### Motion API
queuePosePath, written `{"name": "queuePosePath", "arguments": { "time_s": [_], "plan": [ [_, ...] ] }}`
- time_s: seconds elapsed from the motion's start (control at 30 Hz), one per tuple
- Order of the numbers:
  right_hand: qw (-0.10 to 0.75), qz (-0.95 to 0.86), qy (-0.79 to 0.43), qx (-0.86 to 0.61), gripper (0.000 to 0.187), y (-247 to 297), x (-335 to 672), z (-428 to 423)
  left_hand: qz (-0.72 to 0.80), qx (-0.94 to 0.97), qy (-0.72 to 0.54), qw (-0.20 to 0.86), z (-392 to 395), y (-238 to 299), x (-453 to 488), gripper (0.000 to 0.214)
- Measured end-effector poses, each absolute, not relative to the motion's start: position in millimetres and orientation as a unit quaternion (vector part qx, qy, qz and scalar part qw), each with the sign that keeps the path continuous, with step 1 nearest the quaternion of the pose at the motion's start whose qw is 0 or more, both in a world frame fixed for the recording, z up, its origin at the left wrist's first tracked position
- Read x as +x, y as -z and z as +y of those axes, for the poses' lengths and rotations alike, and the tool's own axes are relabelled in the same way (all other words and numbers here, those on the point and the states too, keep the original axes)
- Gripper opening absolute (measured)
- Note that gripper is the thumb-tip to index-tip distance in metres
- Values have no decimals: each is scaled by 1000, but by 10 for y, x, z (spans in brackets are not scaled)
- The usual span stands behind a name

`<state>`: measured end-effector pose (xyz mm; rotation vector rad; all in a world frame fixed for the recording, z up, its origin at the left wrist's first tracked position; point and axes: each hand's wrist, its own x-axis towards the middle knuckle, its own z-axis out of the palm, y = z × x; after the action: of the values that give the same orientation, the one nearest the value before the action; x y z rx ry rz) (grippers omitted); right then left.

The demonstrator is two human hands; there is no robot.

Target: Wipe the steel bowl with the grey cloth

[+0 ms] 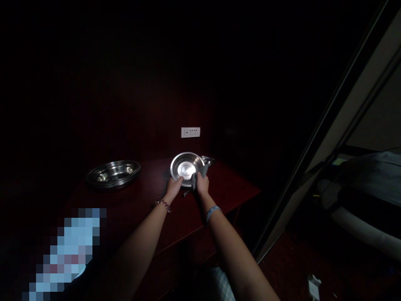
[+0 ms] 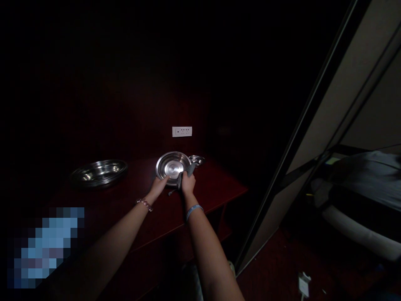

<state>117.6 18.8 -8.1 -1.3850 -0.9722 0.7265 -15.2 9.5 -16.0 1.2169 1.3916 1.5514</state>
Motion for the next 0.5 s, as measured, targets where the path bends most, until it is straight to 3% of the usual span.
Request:
{"name": "queuePosePath", "arguments": {
  "time_s": [0.5],
  "plan": [
    [595, -426, -311, -607, 18, 77, 1173, 192, 546, 478, -595, 345, 106, 164, -153, 8]
  ]
}}
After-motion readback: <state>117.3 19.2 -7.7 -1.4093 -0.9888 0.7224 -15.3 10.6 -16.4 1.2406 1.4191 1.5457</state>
